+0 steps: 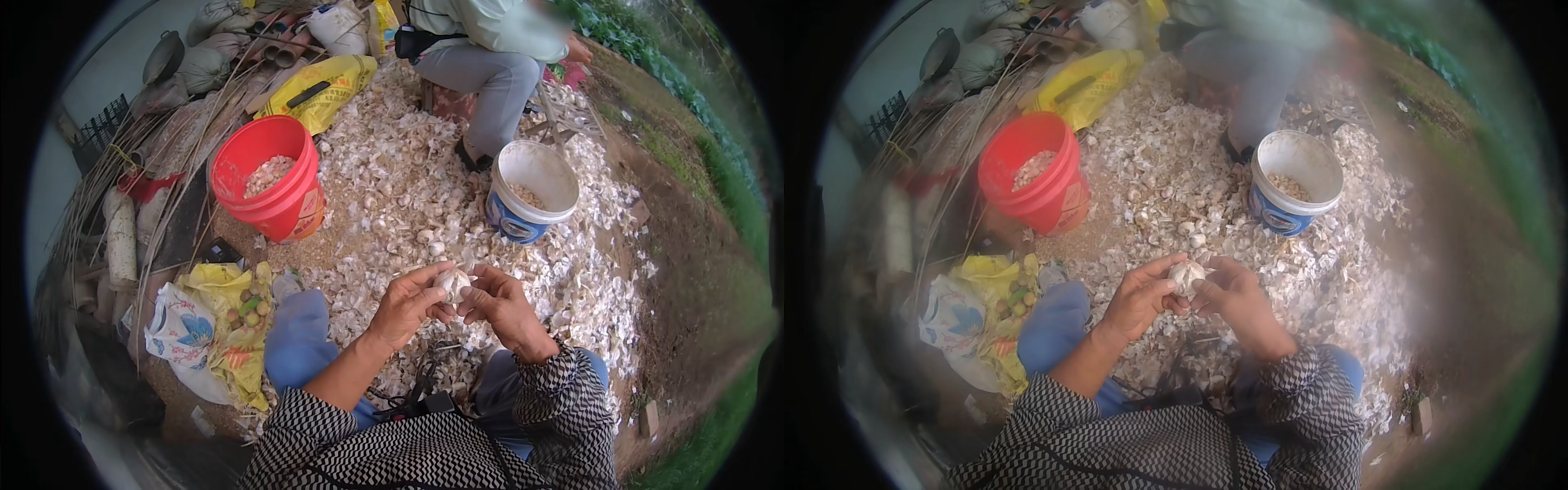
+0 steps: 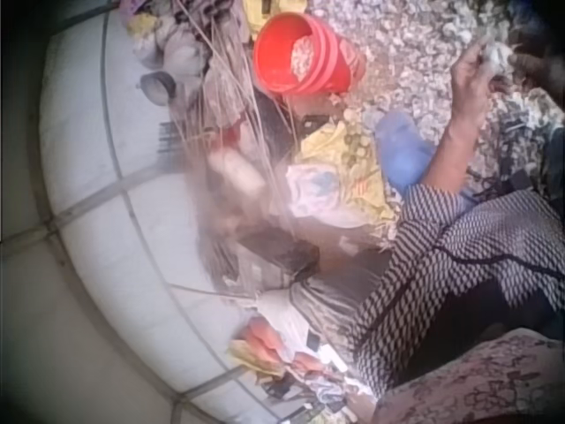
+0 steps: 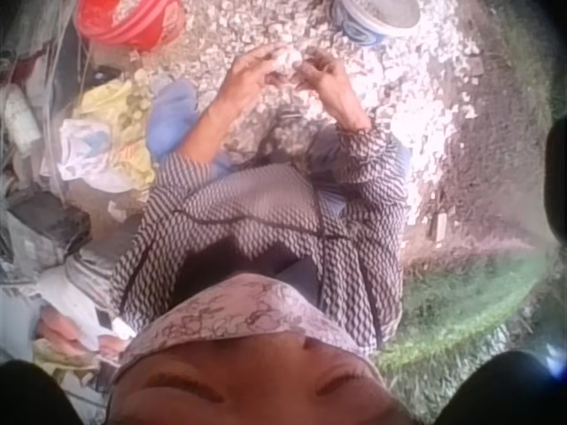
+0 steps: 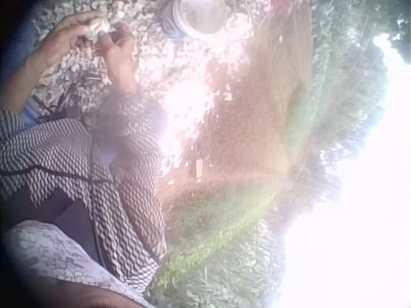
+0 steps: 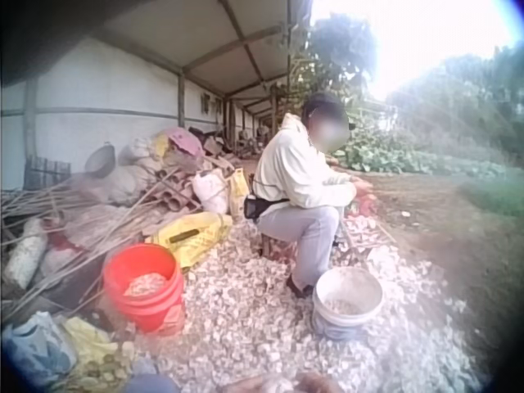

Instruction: The person sits on the ground and peels garlic cloves by hand, removing the outer skins and placing the peeled cloves into a red bucket. A second person works nearby in the same manner.

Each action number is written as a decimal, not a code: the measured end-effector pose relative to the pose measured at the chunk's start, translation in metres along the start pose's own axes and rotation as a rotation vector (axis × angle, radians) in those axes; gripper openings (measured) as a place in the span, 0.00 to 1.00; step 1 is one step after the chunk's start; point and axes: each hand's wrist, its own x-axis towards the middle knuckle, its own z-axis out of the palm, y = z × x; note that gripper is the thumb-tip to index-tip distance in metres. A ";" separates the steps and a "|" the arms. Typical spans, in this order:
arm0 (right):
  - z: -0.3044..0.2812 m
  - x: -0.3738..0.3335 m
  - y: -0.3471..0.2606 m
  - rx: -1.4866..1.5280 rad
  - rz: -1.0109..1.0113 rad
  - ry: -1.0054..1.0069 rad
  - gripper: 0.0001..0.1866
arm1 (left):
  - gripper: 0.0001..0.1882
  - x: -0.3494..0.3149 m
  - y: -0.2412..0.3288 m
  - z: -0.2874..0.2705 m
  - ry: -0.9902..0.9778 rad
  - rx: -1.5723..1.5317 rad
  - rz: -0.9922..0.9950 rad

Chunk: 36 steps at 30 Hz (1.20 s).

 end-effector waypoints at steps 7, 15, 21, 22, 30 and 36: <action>0.007 0.003 0.018 -0.224 -0.119 -0.005 0.24 | 0.21 0.005 -0.019 -0.005 0.081 0.427 0.172; 0.005 0.000 0.005 -0.190 0.041 -0.088 0.24 | 0.22 -0.002 -0.006 0.002 -0.062 0.695 0.204; 0.003 -0.002 0.006 -0.225 -0.104 -0.059 0.23 | 0.16 -0.002 0.005 0.003 -0.030 0.875 0.419; 0.002 0.000 0.014 -0.293 -0.183 -0.036 0.23 | 0.15 -0.002 0.007 0.004 -0.019 0.928 0.457; 0.017 -0.007 0.006 -0.693 -0.261 0.044 0.23 | 0.05 -0.003 -0.006 0.002 0.136 1.023 0.588; 0.013 -0.004 0.017 -0.470 -0.320 0.021 0.22 | 0.03 -0.002 -0.008 0.003 0.196 0.937 0.544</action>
